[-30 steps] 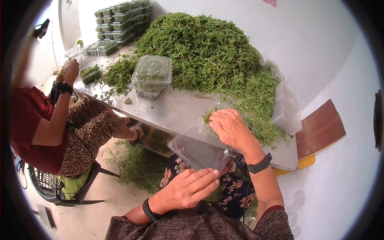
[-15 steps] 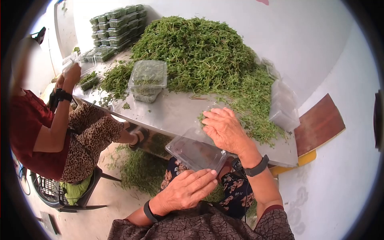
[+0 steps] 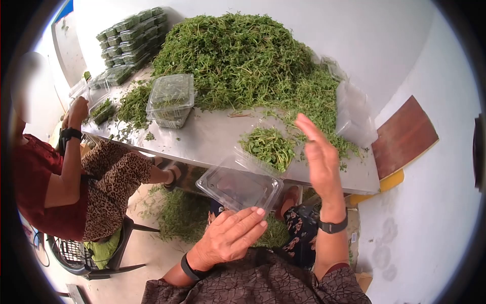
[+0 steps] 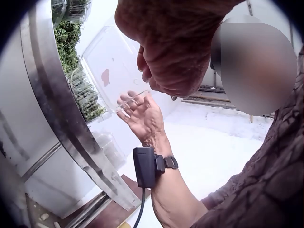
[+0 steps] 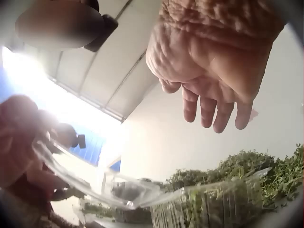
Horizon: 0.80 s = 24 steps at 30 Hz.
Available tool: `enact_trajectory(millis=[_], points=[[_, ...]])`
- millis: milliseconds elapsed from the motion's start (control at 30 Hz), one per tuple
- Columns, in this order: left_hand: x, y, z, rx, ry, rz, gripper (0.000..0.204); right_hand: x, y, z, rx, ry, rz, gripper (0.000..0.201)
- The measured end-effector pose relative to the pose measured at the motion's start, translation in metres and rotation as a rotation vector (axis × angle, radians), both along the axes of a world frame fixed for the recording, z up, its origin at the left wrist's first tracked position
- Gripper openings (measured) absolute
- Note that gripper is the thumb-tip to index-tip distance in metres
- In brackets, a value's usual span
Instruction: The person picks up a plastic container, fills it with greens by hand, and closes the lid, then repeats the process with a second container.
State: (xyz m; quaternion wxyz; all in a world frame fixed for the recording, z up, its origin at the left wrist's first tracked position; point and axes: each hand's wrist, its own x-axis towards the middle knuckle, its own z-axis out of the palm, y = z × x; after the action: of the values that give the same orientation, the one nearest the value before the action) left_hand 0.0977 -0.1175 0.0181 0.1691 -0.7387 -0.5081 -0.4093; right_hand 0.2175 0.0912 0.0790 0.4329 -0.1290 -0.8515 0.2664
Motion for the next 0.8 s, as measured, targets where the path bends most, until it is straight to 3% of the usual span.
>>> enact_trajectory(millis=[33,167,367,500,633,800], points=[[0.0,0.0,0.0,0.012,0.001,0.001,0.037,0.01,-0.002,-0.002,-0.224,0.095,-0.004,0.038],[0.0,-0.001,-0.003,0.011,-0.009,0.009,0.039,0.041,-0.014,-0.027,-0.283,0.014,-0.079,0.04],[0.006,0.003,0.007,0.02,0.032,0.025,0.041,0.043,-0.05,-0.037,0.016,-0.179,-0.083,0.054],[0.014,0.007,0.017,0.004,0.094,-0.006,0.039,0.037,-0.066,-0.033,0.184,-0.1,0.039,0.056],[0.02,0.012,0.023,-0.003,0.1,-0.043,0.038,0.031,-0.072,-0.048,0.135,-0.036,0.19,0.046],[0.019,0.014,0.016,0.135,0.123,-0.046,0.033,0.029,-0.065,-0.045,0.115,0.069,0.133,0.022]])
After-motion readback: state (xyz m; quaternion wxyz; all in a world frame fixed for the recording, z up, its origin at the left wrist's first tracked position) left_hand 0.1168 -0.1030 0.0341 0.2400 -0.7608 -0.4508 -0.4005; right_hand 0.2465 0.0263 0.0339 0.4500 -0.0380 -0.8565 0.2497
